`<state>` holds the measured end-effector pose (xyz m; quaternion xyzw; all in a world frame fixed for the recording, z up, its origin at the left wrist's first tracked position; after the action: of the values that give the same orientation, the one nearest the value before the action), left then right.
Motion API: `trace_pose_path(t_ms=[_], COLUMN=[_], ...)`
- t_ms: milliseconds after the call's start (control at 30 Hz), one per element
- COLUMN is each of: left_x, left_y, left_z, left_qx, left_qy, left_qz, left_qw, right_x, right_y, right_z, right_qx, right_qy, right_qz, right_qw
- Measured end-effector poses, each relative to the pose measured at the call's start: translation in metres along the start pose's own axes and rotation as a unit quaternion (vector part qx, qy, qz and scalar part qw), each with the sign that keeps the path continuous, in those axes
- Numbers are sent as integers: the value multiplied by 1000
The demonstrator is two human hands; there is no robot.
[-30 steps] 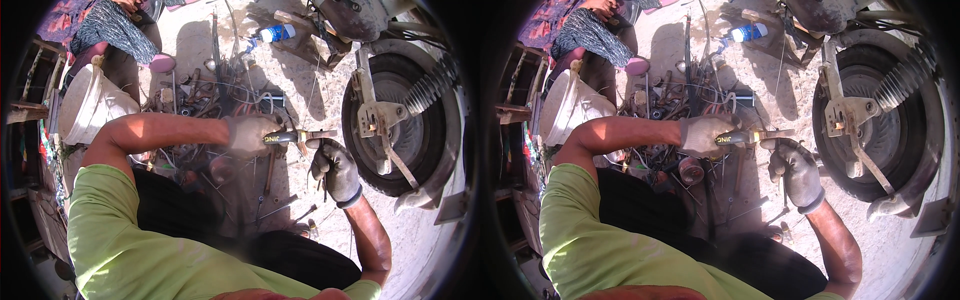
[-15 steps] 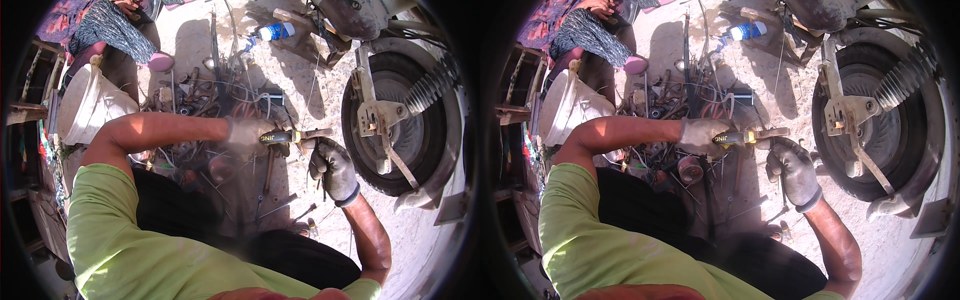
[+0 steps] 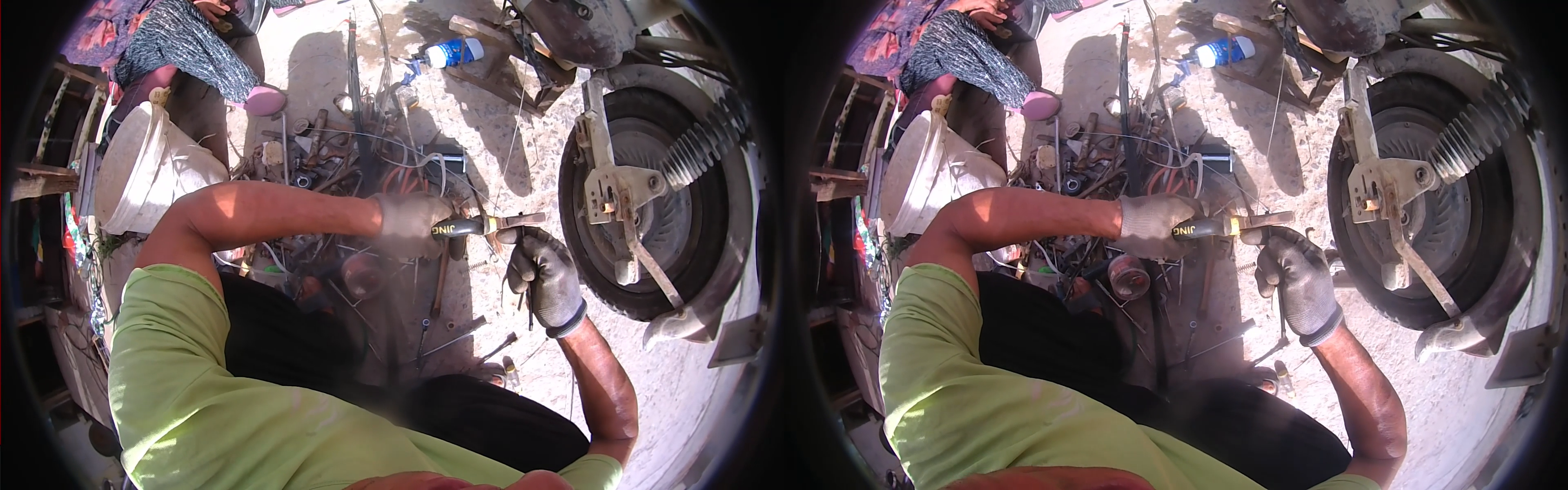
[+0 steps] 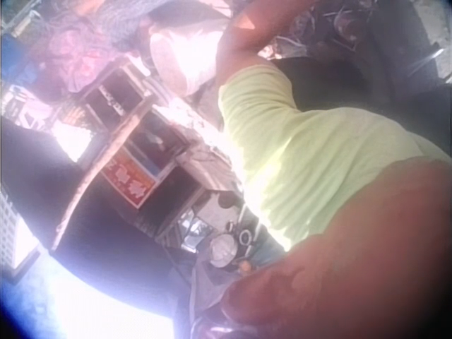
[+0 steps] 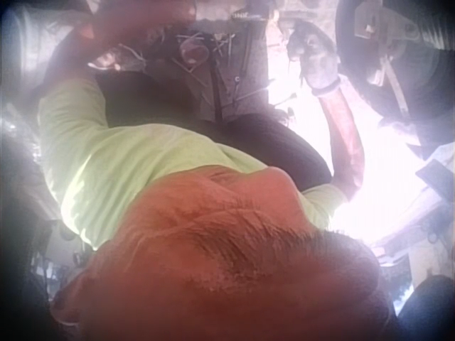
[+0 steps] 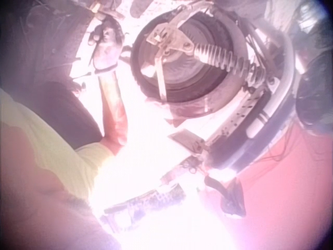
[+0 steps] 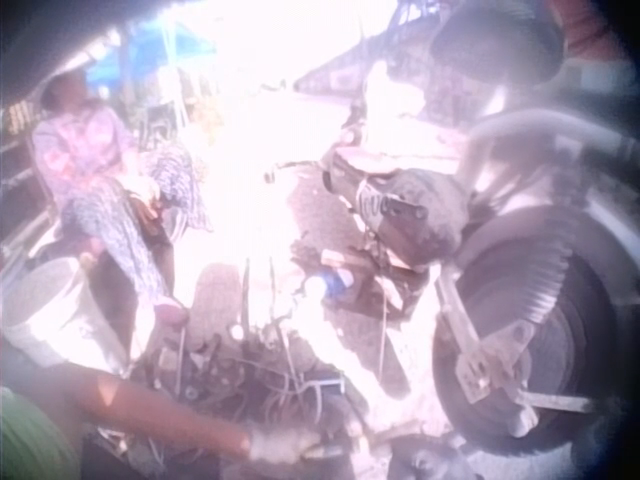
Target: The person strips wires with a tool and connects electrical components near a vehicle wheel on the ground.
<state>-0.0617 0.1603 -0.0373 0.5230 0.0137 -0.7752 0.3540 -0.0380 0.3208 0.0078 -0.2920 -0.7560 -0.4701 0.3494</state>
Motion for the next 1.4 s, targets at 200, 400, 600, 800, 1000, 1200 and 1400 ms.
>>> trace_pose_path(t_ms=[200, 400, 600, 800, 1000, 1200, 1400], left_x=[9, 14, -5, -11, -33, -27, 3], left_y=[-2, -5, -3, 6, 11, 7, -2], left_z=[-11, -7, -6, -10, 0, -1, -4], left_qx=[35, 24, 66, 106, 110, 83, 37], left_qy=[-14, 51, 68, 144, 91, 106, 2], left_qz=[51, 54, -13, 38, 16, 2, -23], left_qw=[998, 997, 995, 983, 990, 991, 999], right_x=[-7, -6, -6, -1, 5, 11, 13], right_y=[-3, -6, -3, 0, 2, 6, 7], right_z=[2, 6, 9, 13, 16, 15, 17], right_qx=[4, 3, 2, -53, -102, -116, -121], right_qy=[7, -19, -20, 22, 48, 84, 115], right_qz=[5, 5, -22, -10, -6, -20, -24], right_qw=[1000, 1000, 1000, 998, 994, 990, 986])
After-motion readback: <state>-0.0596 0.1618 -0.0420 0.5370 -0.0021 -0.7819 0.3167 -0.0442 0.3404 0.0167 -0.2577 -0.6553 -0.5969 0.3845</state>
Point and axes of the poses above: each hand's wrist, its own y-axis away from the middle knuckle, its own z-axis out of the back of the hand, x = y × z, the point moved 10 cm from there along -y, towards the middle knuckle, and after that the axes turned 2 degrees about -z, right-handed, at the moved point
